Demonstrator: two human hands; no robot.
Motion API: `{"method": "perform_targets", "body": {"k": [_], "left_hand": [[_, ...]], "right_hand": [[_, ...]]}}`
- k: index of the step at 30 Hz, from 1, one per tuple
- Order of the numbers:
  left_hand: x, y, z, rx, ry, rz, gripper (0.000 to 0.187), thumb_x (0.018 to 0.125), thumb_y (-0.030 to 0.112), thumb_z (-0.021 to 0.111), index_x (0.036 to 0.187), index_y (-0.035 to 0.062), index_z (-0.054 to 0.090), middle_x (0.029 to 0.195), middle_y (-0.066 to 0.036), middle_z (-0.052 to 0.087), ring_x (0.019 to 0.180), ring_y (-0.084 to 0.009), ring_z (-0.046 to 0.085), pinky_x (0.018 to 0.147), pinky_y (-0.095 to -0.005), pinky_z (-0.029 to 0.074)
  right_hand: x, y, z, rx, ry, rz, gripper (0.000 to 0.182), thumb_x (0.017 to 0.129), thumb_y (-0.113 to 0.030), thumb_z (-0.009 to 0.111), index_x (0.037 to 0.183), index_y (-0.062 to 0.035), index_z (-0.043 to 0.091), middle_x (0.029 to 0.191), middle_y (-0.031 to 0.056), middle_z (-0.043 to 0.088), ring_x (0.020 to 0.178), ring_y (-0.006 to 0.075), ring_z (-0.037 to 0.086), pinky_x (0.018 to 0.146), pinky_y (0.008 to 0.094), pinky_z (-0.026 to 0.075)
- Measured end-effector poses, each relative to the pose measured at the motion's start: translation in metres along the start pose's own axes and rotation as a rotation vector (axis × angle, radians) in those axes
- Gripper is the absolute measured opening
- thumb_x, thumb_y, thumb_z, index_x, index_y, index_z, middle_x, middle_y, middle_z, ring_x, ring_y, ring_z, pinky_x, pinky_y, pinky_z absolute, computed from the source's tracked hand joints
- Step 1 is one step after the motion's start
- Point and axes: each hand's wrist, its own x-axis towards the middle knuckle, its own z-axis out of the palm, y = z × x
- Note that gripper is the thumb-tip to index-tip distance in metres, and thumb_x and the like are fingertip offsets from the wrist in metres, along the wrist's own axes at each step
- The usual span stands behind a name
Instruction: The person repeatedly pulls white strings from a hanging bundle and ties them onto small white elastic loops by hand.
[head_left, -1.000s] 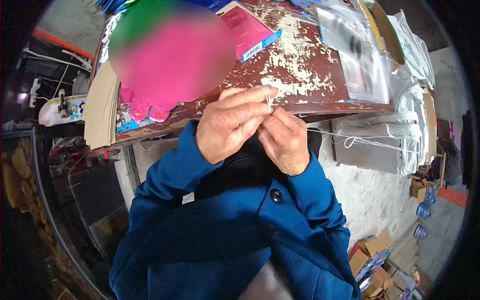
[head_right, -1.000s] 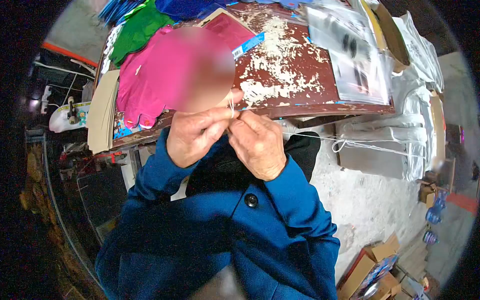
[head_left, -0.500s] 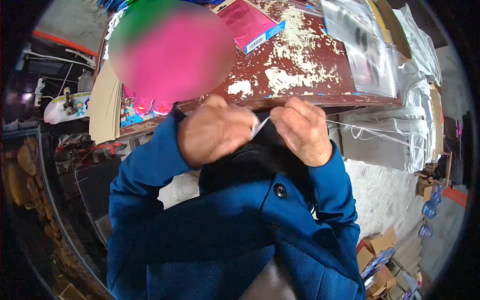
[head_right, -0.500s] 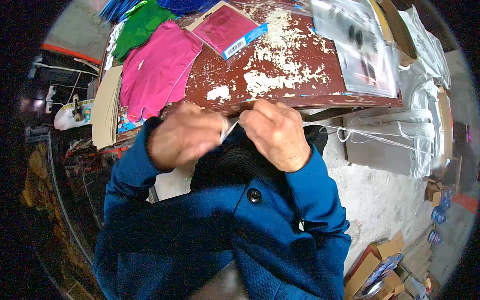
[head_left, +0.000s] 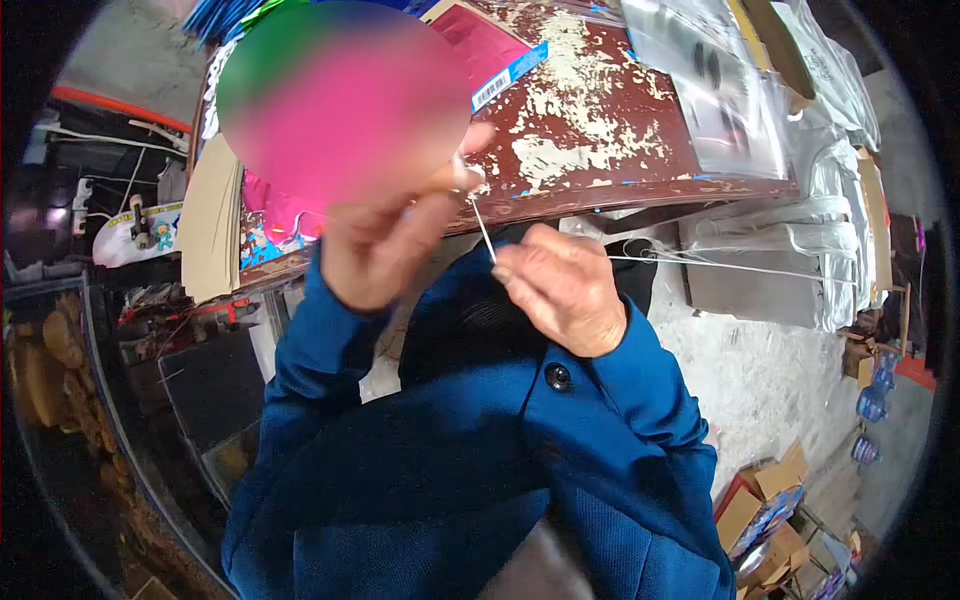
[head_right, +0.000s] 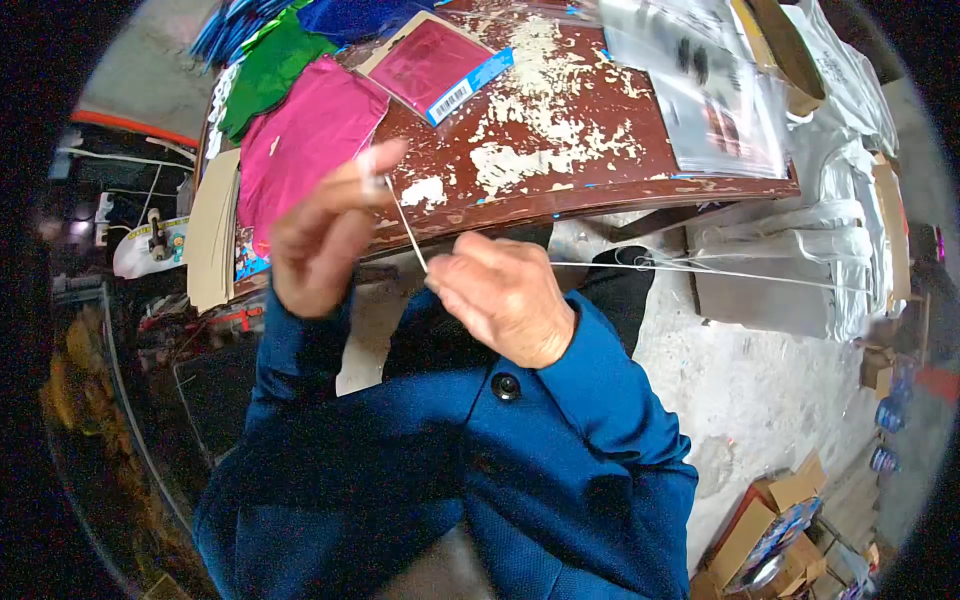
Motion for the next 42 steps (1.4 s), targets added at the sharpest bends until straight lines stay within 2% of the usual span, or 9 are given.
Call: {"method": "perform_targets", "body": {"k": [5, 11, 16, 21, 23, 28, 33, 38, 42], "left_hand": [[0.001, 0.004, 0.000, 0.741, -0.301, 0.123, 0.023, 0.075, 0.000, 0.057, 0.096, 0.0001, 0.065, 0.118, -0.018, 0.058, 0.102, -0.0266, 0.057, 0.082, -0.0328, 0.044], [-0.013, 0.027, -0.020, 0.331, -0.583, -0.258, 0.011, 0.079, 0.002, 0.057, 0.086, 0.0016, 0.066, 0.107, -0.017, 0.064, 0.091, -0.0293, 0.063, 0.076, -0.0388, 0.046], [-0.037, 0.010, -0.042, -0.577, -0.237, -0.198, 0.007, 0.077, 0.006, 0.057, 0.072, 0.0027, 0.061, 0.103, -0.029, 0.060, 0.090, -0.0364, 0.061, 0.081, -0.0431, 0.048], [-0.033, 0.024, -0.027, -0.060, 0.068, -0.095, 0.011, 0.081, 0.007, 0.053, 0.085, 0.0006, 0.062, 0.116, -0.026, 0.056, 0.101, -0.0331, 0.057, 0.088, -0.0369, 0.042], [-0.028, 0.035, -0.012, 0.658, -0.030, -0.179, 0.017, 0.085, 0.006, 0.051, 0.091, -0.0007, 0.064, 0.117, -0.022, 0.057, 0.099, -0.0302, 0.059, 0.088, -0.0334, 0.042], [-0.026, 0.036, -0.023, 0.641, -0.406, -0.207, 0.020, 0.085, 0.004, 0.049, 0.096, -0.0018, 0.065, 0.118, -0.021, 0.057, 0.099, -0.0282, 0.059, 0.086, -0.0313, 0.045], [-0.032, 0.044, -0.061, -0.098, -0.619, -0.386, 0.022, 0.080, 0.004, 0.055, 0.098, -0.0029, 0.065, 0.118, -0.022, 0.057, 0.102, -0.0315, 0.058, 0.086, -0.0341, 0.045], [-0.038, 0.043, -0.038, 0.205, -0.182, -0.210, 0.023, 0.080, 0.004, 0.056, 0.101, -0.0032, 0.064, 0.118, -0.025, 0.056, 0.101, -0.0321, 0.058, 0.086, -0.0367, 0.045], [-0.033, 0.036, -0.023, 0.435, -0.319, -0.176, 0.024, 0.079, 0.003, 0.055, 0.101, -0.0032, 0.064, 0.119, -0.026, 0.055, 0.102, -0.0323, 0.058, 0.087, -0.0373, 0.045]], "right_hand": [[0.020, -0.019, -0.014, 0.029, -0.059, -0.001, 0.011, 0.071, 0.003, 0.063, 0.082, -0.0003, 0.062, 0.066, 0.0069, 0.051, 0.048, 0.0195, 0.041, 0.045, 0.0293, 0.035], [0.021, -0.005, -0.022, 0.010, -0.092, -0.018, 0.009, 0.074, 0.001, 0.061, 0.083, -0.0011, 0.061, 0.070, 0.0075, 0.051, 0.051, 0.0204, 0.043, 0.048, 0.0304, 0.036], [0.010, 0.009, 0.020, 0.276, 0.070, 0.047, 0.011, 0.076, -0.001, 0.060, 0.086, -0.0017, 0.061, 0.070, 0.0079, 0.051, 0.055, 0.0225, 0.045, 0.051, 0.0309, 0.037], [0.010, -0.010, 0.032, 0.164, -0.090, 0.100, 0.009, 0.077, -0.002, 0.059, 0.085, -0.0056, 0.058, 0.074, 0.0088, 0.050, 0.057, 0.0243, 0.047, 0.053, 0.0324, 0.039], [0.015, -0.017, 0.034, 0.228, -0.102, 0.058, 0.010, 0.077, -0.001, 0.058, 0.085, -0.0062, 0.055, 0.077, 0.0090, 0.050, 0.059, 0.0253, 0.048, 0.053, 0.0333, 0.039], [0.036, -0.026, -0.003, 0.094, -0.145, -0.050, 0.012, 0.077, -0.001, 0.057, 0.088, -0.0054, 0.055, 0.078, 0.0093, 0.050, 0.060, 0.0273, 0.049, 0.054, 0.0334, 0.040], [0.031, -0.006, 0.008, 0.363, -0.099, 0.063, 0.008, 0.078, -0.002, 0.056, 0.086, -0.0053, 0.056, 0.076, 0.0089, 0.051, 0.059, 0.0268, 0.049, 0.053, 0.0321, 0.040], [0.017, -0.022, 0.030, 0.307, -0.217, 0.124, 0.006, 0.075, -0.005, 0.057, 0.080, -0.0042, 0.053, 0.077, 0.0100, 0.054, 0.059, 0.0286, 0.050, 0.056, 0.0363, 0.042], [0.031, -0.031, 0.006, 0.202, -0.197, 0.093, 0.004, 0.078, -0.003, 0.057, 0.082, -0.0037, 0.056, 0.073, 0.0087, 0.052, 0.058, 0.0260, 0.048, 0.056, 0.0332, 0.040]]}}
